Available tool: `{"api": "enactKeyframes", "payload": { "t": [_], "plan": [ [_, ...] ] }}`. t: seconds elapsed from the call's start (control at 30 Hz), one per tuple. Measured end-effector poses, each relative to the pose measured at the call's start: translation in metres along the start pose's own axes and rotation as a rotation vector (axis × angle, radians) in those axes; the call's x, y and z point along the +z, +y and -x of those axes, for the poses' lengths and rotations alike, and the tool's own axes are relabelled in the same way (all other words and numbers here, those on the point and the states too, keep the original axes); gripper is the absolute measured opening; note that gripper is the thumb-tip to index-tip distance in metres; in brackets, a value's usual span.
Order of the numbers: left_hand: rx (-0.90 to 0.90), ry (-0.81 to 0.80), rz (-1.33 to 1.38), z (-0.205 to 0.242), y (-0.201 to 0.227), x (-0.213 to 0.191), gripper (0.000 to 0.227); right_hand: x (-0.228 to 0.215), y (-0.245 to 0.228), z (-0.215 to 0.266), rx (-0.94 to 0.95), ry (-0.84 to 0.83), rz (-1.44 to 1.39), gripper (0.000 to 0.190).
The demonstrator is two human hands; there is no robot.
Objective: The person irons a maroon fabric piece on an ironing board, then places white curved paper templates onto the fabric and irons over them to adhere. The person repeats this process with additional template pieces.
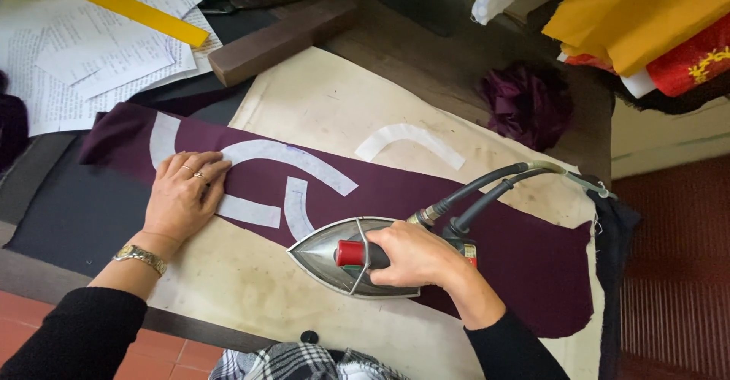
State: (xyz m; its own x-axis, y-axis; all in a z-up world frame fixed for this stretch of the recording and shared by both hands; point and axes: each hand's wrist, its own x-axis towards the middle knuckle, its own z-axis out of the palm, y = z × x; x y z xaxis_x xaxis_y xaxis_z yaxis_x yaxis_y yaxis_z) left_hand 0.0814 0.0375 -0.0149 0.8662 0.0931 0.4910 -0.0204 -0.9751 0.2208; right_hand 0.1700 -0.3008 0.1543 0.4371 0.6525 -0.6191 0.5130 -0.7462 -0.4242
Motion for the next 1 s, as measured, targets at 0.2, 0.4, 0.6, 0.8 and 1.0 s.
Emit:
{"api": "enactKeyframes", "payload": {
  "t": [0.2, 0.4, 0.6, 0.8, 1.0],
  "plan": [
    [0.000, -0.005, 0.001, 0.000, 0.001, -0.001, 0.016, 0.002, 0.005, 0.000, -0.008, 0.005, 0.013, 0.017],
    [0.107, 0.023, 0.012, -0.008, 0.007, -0.016, 0.019, 0.005, 0.003, 0.002, -0.047, -0.013, 0.143, 0.031],
    [0.122, 0.018, -0.011, -0.008, 0.006, -0.016, 0.020, 0.007, 0.004, 0.001, -0.058, -0.017, 0.158, 0.028],
    [0.092, -0.041, 0.034, -0.008, 0.009, -0.021, 0.023, -0.001, -0.002, 0.003, -0.067, -0.053, 0.074, 0.020],
    [0.122, -0.015, -0.015, -0.003, 0.003, -0.015, 0.023, 0.007, 0.019, -0.012, -0.164, -0.103, 0.033, 0.029]
  ]
}}
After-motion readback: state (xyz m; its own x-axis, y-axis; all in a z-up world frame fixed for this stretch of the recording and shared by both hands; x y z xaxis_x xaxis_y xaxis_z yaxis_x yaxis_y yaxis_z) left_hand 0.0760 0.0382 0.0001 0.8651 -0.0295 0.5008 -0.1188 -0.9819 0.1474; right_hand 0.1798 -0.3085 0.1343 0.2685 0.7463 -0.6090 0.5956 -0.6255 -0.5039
